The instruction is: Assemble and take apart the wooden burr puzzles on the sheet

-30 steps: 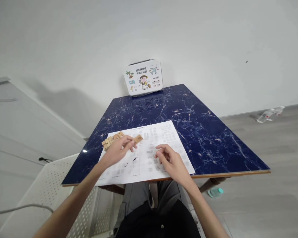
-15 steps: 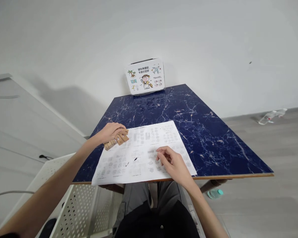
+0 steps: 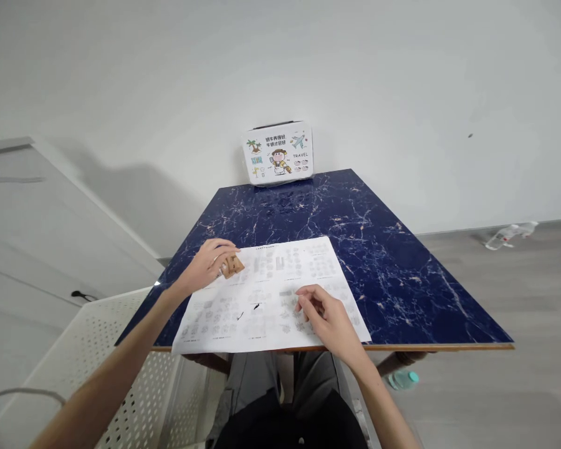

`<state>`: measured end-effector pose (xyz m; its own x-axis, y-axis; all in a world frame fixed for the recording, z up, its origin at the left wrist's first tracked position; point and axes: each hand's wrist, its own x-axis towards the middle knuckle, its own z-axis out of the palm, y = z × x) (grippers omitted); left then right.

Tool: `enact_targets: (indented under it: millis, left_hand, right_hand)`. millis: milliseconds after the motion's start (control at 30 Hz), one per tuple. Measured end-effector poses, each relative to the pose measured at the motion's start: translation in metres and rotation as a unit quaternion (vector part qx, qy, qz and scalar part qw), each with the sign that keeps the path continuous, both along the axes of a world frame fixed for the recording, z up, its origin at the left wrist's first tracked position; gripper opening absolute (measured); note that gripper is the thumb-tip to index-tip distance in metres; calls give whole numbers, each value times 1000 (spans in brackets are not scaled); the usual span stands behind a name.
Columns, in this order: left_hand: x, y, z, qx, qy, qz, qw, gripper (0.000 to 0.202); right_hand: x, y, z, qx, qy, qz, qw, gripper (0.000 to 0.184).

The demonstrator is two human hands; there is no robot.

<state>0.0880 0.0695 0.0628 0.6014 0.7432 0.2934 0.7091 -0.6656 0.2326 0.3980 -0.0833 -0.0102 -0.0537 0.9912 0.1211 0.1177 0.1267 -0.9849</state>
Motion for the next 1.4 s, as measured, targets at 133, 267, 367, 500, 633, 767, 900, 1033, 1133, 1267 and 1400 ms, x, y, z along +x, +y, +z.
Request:
enact_targets:
  millis: [133, 267, 367, 500, 633, 767, 900, 1033, 1133, 1267, 1400]
  left_hand:
    - [-7, -67, -6, 3, -143, 62, 988, 32]
    - [-34, -102, -30, -97, -206, 180, 957, 33]
    - [-55, -103, -47, -137, -281, 236, 920, 37]
    - [-64, -100, -55, -127, -352, 262, 890, 39]
    - [-61, -102, -55, -111, -336, 272, 895, 41]
    - [-58, -103, -55, -110, -320, 274, 900, 43]
    - [-59, -102, -58, -111, -315, 275, 902, 42]
    - [-60, -102, -60, -112, -316, 273, 902, 38]
    - [-61, -102, -60, -111, -312, 271, 904, 37]
    - [-61, -102, -61, -108, -306, 270, 907, 38]
    - [-60, -102, -60, -107, -302, 271, 908, 41]
  right_hand:
    - [-1, -1, 2, 6, -9, -1, 1000, 42]
    - [-1, 0, 1, 11, -28, 2, 1000, 46]
    - [-1, 1, -1, 14, -27, 3, 1000, 46]
    - [-1, 1, -4, 20, -27, -2, 999, 42]
    - [-1, 0, -6, 22, -23, -5, 999, 42]
    - [-1, -1, -5, 15, -30, -10, 999, 45]
    - [-1, -1, -4, 11, -34, -8, 999, 45]
    - [-1, -1, -6, 12, -25, -4, 1000, 40]
    - [-1, -1, -8, 11, -19, -5, 1000, 39]
    - [-1, -2, -7, 8, -22, -4, 1000, 40]
    - [-1, -2, -3, 8, -21, -6, 1000, 41]
